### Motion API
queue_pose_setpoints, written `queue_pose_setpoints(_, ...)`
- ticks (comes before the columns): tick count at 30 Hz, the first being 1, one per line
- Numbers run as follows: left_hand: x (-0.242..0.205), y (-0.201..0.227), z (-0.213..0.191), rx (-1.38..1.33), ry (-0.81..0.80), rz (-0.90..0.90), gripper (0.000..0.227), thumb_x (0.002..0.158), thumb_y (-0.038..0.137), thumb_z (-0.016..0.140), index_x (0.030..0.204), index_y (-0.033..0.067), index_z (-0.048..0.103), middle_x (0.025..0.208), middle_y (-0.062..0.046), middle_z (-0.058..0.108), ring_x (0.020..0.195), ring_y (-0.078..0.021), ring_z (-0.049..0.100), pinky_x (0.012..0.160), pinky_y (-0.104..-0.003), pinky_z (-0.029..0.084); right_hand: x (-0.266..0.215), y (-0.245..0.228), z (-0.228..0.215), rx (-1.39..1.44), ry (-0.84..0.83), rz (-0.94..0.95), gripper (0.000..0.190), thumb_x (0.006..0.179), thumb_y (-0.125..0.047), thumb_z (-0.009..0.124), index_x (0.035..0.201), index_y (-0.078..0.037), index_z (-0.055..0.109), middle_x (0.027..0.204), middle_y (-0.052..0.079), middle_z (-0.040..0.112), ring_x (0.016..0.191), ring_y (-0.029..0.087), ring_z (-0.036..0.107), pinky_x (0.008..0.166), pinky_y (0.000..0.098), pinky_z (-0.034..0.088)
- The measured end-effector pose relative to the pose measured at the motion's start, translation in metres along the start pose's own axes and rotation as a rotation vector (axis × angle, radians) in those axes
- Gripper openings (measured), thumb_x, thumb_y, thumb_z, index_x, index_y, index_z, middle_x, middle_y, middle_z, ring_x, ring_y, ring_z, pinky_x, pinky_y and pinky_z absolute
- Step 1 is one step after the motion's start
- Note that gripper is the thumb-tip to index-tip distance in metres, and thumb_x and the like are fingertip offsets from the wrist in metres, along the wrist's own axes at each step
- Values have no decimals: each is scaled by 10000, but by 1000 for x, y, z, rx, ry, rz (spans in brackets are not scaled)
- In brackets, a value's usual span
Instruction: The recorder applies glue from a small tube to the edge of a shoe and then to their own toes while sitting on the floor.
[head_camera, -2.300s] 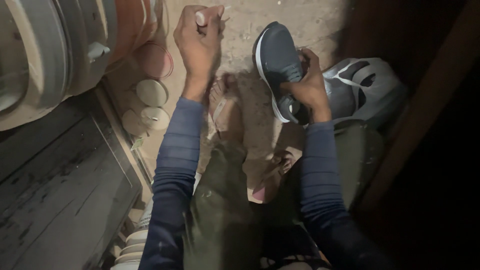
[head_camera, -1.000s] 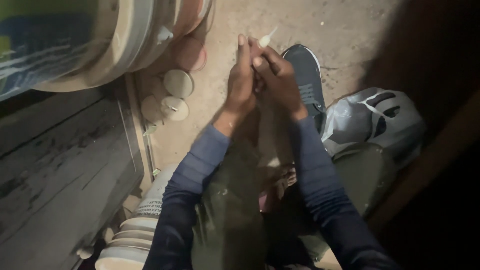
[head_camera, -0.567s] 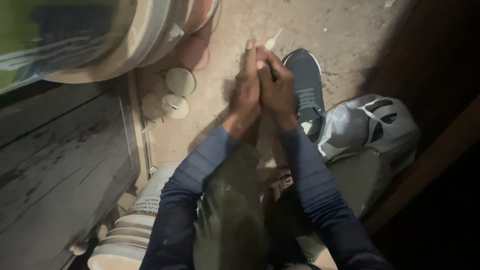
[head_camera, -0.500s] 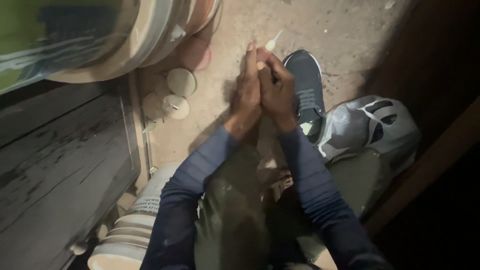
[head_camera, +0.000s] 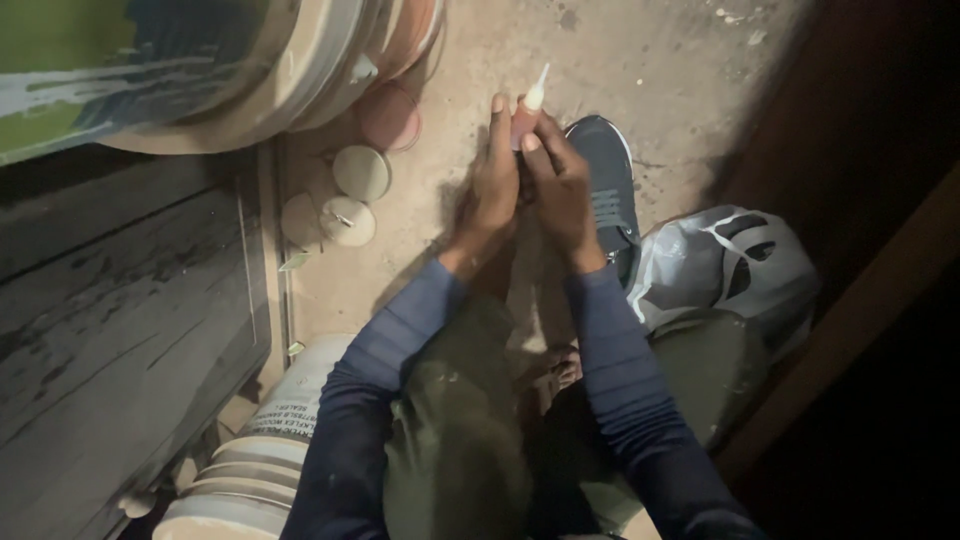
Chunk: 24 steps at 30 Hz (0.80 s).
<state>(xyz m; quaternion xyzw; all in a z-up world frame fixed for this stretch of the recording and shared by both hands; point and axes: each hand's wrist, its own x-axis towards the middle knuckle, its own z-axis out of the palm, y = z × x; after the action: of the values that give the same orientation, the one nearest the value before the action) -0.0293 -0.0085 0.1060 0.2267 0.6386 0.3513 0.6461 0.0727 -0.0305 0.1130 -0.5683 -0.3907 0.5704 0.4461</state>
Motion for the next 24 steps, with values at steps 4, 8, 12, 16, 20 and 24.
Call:
queue_pose_setpoints(4, -12, 21, 7, 15, -8, -130, 669, 1055, 532, 410, 1374, -28, 590, 1105, -235, 636, 927, -272, 590, 717, -369, 491, -5, -11, -4, 45, 17, 34, 413, 1091, -176, 559, 1457, 14, 570, 1350, 92, 651, 1184, 142, 591, 1025, 289, 476)
queue_pose_setpoints(8, 29, -84, -28, 894, 57, 856, 569, 1183, 348, 351, 1539, -95, 386, 1285, -315, 554, 1167, -365, 639, 931, -354, 543, -5, -2, -6, 149, 25, 82, 392, 1088, -170, 572, 1440, 3, 582, 1275, 72, 669, 1121, 121, 605, 985, 274, 499)
queue_pose_setpoints(12, 0, -15, -10, 733, 43, 425, 444, 1138, 270, 519, 1460, -37, 513, 1084, -188, 663, 945, -229, 634, 778, -336, 530, -6, -5, -3, 119, 68, -58, 370, 1093, -156, 588, 1418, 18, 569, 1310, 78, 648, 1199, 141, 615, 1043, 297, 512)
queue_pose_setpoints(16, -21, 25, -14, 16, -329, 360, 518, 1060, 191, 635, 1504, 4, 446, 1377, -91, 554, 1121, -137, 591, 816, -258, 524, -9, -16, -1, 53, 100, -154, 390, 1086, -178, 599, 1416, 26, 554, 1335, 102, 618, 1212, 174, 620, 1023, 333, 538)
queue_pose_setpoints(20, -17, 24, -12, -63, -449, 501, 507, 1056, 111, 675, 1495, -10, 452, 1444, -42, 544, 1321, -132, 547, 1111, -264, 494, -11, -32, 3, -122, 130, -252, 364, 1101, -179, 585, 1405, 22, 583, 1336, 150, 642, 1216, 227, 646, 1034, 353, 536)
queue_pose_setpoints(24, -18, 33, -12, -138, -474, 302, 427, 1062, 49, 655, 1463, -51, 547, 1383, -79, 615, 1268, -144, 575, 1066, -267, 496, -11, -17, 6, -346, 253, -334, 315, 1090, -138, 581, 1363, 18, 608, 1319, 199, 657, 1201, 323, 682, 1021, 380, 554)
